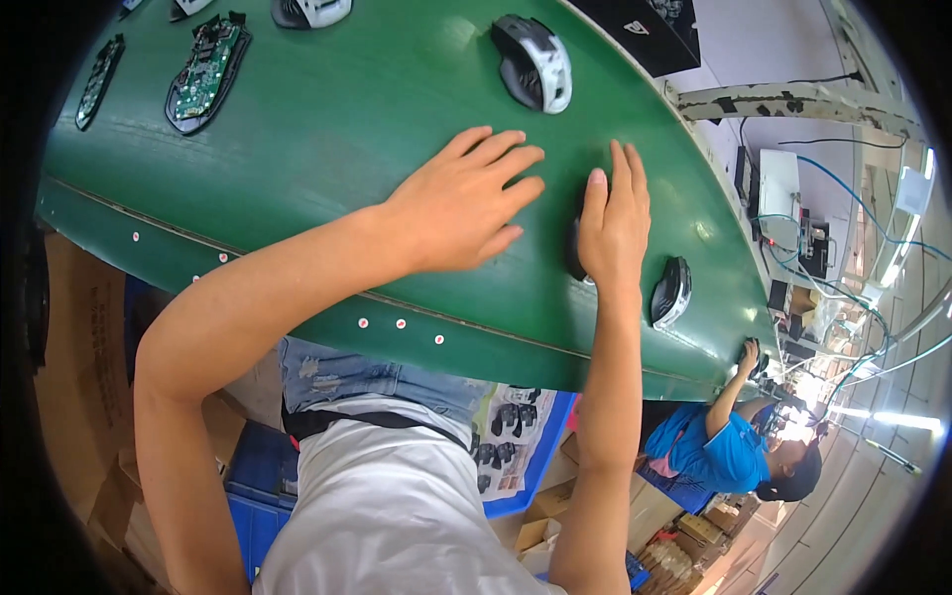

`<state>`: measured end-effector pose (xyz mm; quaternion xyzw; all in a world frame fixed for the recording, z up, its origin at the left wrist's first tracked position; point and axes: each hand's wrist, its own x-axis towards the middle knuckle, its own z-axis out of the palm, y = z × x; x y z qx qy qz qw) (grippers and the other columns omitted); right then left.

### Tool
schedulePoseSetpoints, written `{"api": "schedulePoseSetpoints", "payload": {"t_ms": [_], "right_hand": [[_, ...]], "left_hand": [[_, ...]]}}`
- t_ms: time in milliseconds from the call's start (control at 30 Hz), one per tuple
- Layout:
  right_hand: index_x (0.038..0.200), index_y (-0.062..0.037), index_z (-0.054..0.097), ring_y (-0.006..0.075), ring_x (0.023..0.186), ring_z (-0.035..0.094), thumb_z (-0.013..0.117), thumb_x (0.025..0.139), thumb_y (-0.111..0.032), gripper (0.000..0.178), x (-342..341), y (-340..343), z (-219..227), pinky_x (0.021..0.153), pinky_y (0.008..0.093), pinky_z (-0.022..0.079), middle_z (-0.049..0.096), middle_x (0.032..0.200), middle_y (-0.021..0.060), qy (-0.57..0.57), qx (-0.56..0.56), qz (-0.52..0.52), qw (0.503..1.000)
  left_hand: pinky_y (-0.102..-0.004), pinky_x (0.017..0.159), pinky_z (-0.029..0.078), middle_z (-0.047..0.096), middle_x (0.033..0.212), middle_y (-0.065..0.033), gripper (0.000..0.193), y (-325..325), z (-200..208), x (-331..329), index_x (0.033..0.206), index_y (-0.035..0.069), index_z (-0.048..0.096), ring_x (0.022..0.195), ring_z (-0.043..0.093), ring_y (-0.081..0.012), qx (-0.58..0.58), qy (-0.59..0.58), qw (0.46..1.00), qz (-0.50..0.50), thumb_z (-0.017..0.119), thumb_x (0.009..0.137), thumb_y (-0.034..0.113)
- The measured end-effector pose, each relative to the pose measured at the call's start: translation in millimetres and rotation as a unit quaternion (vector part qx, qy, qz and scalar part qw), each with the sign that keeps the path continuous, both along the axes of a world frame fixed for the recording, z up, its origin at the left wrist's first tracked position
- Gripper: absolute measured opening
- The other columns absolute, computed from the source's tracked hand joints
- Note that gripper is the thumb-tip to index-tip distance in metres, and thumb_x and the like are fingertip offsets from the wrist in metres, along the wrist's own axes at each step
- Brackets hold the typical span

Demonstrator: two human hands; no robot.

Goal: The person assembles computer mice by hand, combining circuit boards and mouse shells on a conveyor belt.

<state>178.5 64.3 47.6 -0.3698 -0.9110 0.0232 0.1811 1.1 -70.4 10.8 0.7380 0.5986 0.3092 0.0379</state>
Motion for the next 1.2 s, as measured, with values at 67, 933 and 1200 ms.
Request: {"api": "schedulePoseSetpoints", "payload": {"t_ms": [67,933,1200], "right_hand": [[0.146,-0.0007,0.048,0.0389,0.144,0.039,0.044,0.107,-0.028,0.048,4,7,8,0.119,0.044,0.029,0.042,0.154,0.0257,0.005,-0.15,0.0,0.989],[0.111,-0.0037,0.068,0.0419,0.106,0.063,0.058,0.091,-0.011,0.024,-131,245,44,0.093,0.0481,0.051,0.065,0.116,0.0222,0.182,0.123,0.022,0.975],[0.112,-0.0003,0.073,0.0397,0.12,0.062,0.066,0.083,-0.065,0.072,-153,329,26,0.102,0.0417,0.05,0.066,0.123,0.0276,-0.185,-0.118,-0.001,0.976]], "left_hand": [[-0.0496,0.116,0.033,0.053,0.141,-0.0166,0.045,1,-2,-4,0.122,0.003,0.062,0.138,0.043,-0.0346,0.004,0.003,1.0,0.002,0.072,0.086,0.029],[-0.0498,0.106,0.044,0.041,0.148,-0.0245,0.074,37,12,-36,0.151,0.007,0.039,0.128,0.05,-0.0434,0.114,-0.07,0.991,0.021,0.07,0.085,0.018],[-0.048,0.102,0.046,0.047,0.145,-0.0222,0.062,33,-7,-31,0.142,0.005,0.048,0.125,0.054,-0.0379,0.092,-0.024,0.995,0.005,0.069,0.086,0.025]]}}
